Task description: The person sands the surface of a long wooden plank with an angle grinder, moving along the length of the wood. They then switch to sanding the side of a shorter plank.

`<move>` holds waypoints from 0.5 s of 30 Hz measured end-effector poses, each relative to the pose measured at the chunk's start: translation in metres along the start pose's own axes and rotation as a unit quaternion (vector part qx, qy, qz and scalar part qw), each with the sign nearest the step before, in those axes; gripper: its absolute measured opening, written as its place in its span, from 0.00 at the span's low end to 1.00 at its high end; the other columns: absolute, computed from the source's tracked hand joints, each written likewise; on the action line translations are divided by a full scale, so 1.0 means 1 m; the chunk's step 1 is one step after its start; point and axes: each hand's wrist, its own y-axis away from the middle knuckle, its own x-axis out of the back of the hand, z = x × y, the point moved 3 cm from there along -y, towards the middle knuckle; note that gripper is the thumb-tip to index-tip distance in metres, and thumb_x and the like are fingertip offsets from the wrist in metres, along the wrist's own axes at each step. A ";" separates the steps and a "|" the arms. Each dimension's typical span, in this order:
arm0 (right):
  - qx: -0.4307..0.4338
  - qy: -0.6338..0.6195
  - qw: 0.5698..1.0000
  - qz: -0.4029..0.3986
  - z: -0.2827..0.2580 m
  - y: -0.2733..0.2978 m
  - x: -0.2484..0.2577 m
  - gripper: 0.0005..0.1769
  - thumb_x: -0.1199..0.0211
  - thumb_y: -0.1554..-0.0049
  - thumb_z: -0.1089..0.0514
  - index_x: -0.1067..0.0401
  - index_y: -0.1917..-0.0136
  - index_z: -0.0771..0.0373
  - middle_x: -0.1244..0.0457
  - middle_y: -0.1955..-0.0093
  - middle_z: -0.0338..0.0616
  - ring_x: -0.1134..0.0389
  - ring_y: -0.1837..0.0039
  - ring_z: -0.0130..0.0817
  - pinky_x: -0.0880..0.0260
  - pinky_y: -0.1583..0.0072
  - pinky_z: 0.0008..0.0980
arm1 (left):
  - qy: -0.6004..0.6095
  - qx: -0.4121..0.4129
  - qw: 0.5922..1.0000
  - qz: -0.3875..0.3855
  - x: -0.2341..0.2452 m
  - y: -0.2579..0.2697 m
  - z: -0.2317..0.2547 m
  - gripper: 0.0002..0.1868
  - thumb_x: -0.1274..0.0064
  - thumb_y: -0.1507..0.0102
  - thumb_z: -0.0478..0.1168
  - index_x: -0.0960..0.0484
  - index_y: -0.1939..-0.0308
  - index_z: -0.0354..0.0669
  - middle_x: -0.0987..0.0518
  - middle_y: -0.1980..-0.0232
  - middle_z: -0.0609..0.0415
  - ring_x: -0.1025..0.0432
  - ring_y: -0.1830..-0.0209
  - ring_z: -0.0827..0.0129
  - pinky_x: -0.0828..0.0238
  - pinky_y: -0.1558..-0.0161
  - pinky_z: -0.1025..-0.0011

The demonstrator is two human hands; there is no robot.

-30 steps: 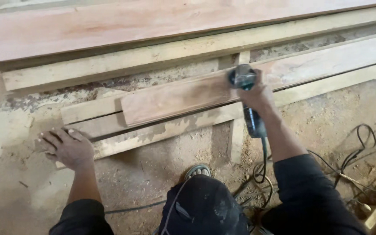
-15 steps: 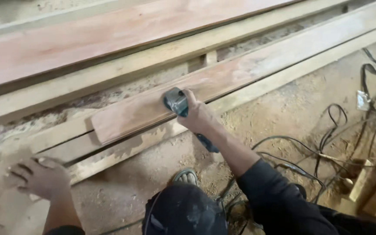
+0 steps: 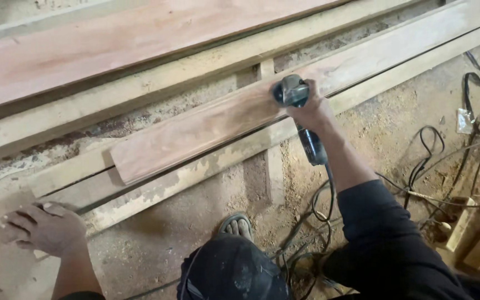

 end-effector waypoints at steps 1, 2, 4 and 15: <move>-0.038 0.023 0.999 -0.019 -0.014 0.010 -0.001 0.48 0.34 0.41 0.65 0.54 0.15 0.54 0.33 0.32 0.56 0.27 0.49 0.39 0.20 0.57 0.31 | 0.011 -0.001 1.000 0.002 0.001 0.001 -0.001 0.37 0.65 0.16 0.46 0.28 0.14 0.12 0.42 0.14 0.18 0.61 0.16 0.34 0.60 0.31 0.19; -0.075 0.047 0.995 -0.037 -0.029 0.019 -0.001 0.47 0.33 0.39 0.65 0.53 0.14 0.53 0.32 0.34 0.59 0.26 0.53 0.42 0.18 0.58 0.34 | 0.023 -0.002 1.000 0.004 0.002 0.001 0.000 0.38 0.66 0.16 0.48 0.27 0.14 0.13 0.42 0.14 0.18 0.61 0.16 0.36 0.60 0.30 0.18; 0.039 0.051 0.998 -0.028 -0.029 0.026 -0.030 0.45 0.30 0.38 0.63 0.50 0.16 0.60 0.30 0.37 0.58 0.23 0.54 0.42 0.17 0.61 0.32 | 0.024 0.022 0.999 -0.030 0.005 -0.002 0.004 0.38 0.67 0.16 0.48 0.32 0.12 0.16 0.46 0.13 0.21 0.62 0.15 0.34 0.63 0.28 0.18; 0.156 0.077 0.977 -0.121 -0.094 0.058 -0.094 0.39 0.39 0.37 0.67 0.47 0.16 0.59 0.25 0.46 0.56 0.22 0.63 0.34 0.19 0.69 0.19 | -0.044 0.067 0.990 -0.120 0.015 -0.006 0.010 0.33 0.68 0.15 0.46 0.44 0.09 0.31 0.53 0.10 0.30 0.63 0.13 0.35 0.59 0.23 0.18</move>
